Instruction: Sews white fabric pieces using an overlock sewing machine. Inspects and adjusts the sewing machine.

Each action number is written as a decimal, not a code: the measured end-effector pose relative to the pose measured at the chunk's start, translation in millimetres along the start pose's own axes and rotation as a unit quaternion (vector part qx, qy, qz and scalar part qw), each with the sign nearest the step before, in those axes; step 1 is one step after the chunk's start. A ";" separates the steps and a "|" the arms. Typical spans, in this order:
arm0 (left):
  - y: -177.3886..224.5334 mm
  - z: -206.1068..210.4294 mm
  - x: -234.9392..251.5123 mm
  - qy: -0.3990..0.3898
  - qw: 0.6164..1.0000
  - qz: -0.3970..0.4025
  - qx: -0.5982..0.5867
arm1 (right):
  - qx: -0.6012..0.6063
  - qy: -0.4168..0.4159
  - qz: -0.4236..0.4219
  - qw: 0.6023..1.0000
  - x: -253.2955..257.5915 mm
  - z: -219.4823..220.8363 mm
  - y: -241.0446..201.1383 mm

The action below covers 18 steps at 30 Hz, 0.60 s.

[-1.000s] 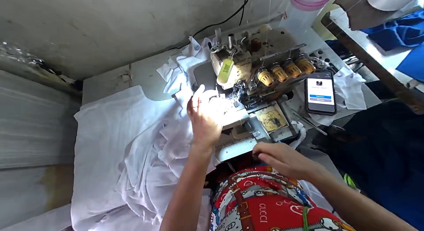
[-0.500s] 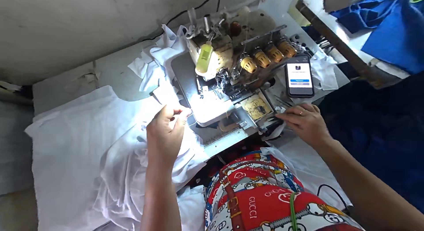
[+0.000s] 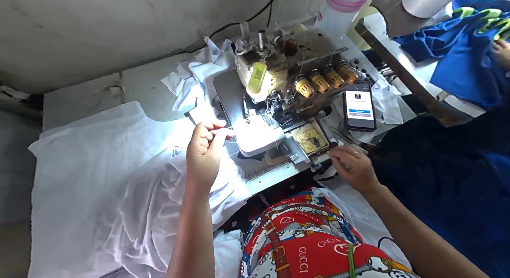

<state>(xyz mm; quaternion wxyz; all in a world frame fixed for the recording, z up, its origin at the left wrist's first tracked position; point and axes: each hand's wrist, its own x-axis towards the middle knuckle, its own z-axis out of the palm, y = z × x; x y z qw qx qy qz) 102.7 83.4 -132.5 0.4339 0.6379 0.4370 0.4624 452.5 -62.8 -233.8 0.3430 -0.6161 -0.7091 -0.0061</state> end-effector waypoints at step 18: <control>-16.0 71.1 17.1 0.037 0.933 0.114 0.338 | -0.151 -0.152 0.198 0.956 21.4 -43.4 11.3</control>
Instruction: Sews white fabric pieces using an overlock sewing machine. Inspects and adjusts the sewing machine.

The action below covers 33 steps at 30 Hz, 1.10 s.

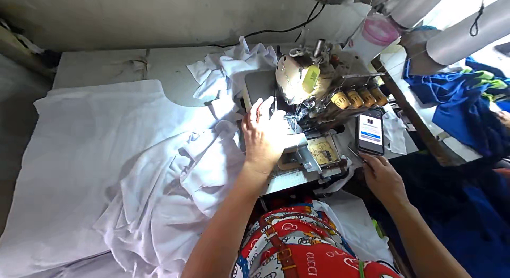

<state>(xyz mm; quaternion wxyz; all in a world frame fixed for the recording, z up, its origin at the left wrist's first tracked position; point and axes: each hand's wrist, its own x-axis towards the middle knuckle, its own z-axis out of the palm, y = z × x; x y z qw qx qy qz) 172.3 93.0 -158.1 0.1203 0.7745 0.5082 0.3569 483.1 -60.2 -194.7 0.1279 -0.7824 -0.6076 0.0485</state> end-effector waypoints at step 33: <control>10.9 4.2 12.8 -0.010 0.999 0.014 0.032 | 0.189 0.040 -0.127 0.973 54.4 -7.5 -121.8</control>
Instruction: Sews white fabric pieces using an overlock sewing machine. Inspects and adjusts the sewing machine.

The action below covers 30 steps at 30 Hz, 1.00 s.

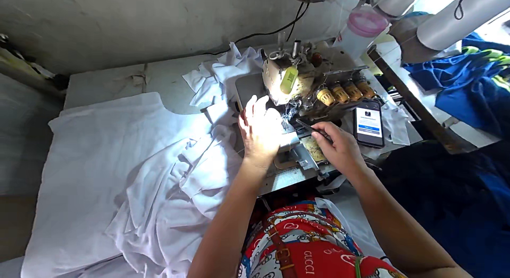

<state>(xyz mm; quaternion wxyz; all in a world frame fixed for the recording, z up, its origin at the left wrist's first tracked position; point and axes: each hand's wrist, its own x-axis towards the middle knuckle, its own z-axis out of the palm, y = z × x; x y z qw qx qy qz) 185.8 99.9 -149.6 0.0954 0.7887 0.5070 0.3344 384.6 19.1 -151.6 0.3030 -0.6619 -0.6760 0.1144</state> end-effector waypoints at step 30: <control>-33.0 -42.7 -9.1 0.035 0.991 0.026 -0.126 | -0.060 -0.152 0.057 0.985 6.2 0.1 -109.8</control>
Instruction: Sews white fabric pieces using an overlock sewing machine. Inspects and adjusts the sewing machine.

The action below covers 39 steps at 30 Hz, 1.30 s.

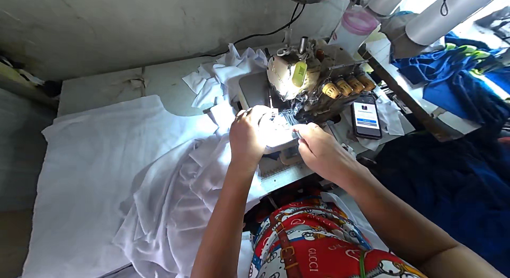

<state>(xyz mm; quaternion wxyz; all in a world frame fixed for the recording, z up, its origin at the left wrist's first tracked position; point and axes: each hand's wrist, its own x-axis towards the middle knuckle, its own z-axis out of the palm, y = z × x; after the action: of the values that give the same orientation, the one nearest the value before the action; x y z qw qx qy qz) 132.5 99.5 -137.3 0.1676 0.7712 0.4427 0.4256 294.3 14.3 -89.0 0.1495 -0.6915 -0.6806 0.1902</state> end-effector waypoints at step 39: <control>-16.5 -19.5 12.8 -0.010 0.997 -0.029 0.067 | 0.333 -0.274 -0.471 0.770 -62.6 24.9 21.5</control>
<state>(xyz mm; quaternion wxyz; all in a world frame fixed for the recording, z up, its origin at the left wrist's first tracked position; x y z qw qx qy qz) 111.0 116.8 -129.9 0.1322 0.7717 0.4904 0.3828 301.6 -50.1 -117.3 0.2480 -0.1101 -0.8272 0.4921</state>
